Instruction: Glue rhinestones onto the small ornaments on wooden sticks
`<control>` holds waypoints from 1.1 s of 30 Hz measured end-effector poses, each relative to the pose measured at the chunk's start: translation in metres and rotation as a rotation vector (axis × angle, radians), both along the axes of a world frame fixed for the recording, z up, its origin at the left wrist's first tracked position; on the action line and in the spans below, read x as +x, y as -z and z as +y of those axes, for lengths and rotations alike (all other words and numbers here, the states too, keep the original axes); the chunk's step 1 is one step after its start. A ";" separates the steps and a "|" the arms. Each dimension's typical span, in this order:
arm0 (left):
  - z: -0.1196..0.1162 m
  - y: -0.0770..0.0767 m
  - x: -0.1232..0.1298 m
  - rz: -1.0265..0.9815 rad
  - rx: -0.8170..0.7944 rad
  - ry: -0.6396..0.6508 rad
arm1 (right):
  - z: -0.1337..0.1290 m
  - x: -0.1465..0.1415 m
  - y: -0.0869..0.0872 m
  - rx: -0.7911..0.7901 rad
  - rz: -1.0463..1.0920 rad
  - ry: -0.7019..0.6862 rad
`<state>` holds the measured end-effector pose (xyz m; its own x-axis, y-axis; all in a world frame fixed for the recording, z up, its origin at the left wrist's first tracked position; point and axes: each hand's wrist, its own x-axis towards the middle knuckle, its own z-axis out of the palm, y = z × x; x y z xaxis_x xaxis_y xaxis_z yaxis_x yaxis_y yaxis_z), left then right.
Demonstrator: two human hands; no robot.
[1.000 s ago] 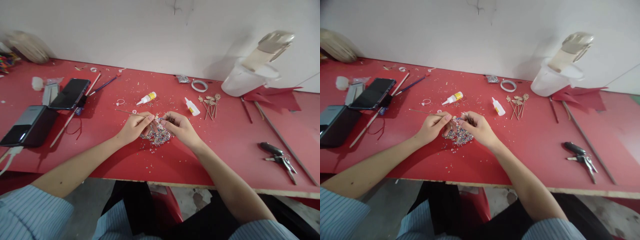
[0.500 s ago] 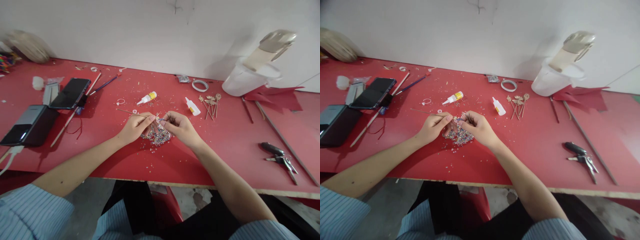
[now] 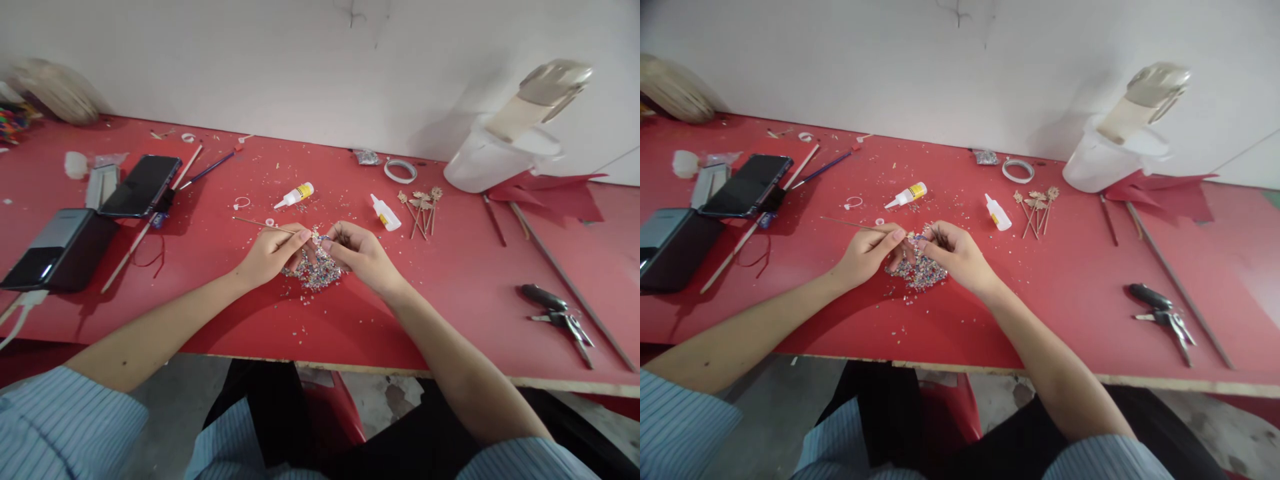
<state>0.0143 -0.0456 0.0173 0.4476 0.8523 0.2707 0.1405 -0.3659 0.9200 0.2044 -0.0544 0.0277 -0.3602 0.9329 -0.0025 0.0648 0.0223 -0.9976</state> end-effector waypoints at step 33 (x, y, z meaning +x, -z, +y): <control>0.000 -0.001 0.000 -0.024 -0.003 0.002 | 0.000 -0.001 -0.001 -0.018 0.054 -0.009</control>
<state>0.0147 -0.0460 0.0179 0.4424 0.8523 0.2790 0.1175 -0.3635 0.9241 0.2036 -0.0546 0.0286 -0.3682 0.9297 0.0003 0.0107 0.0046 -0.9999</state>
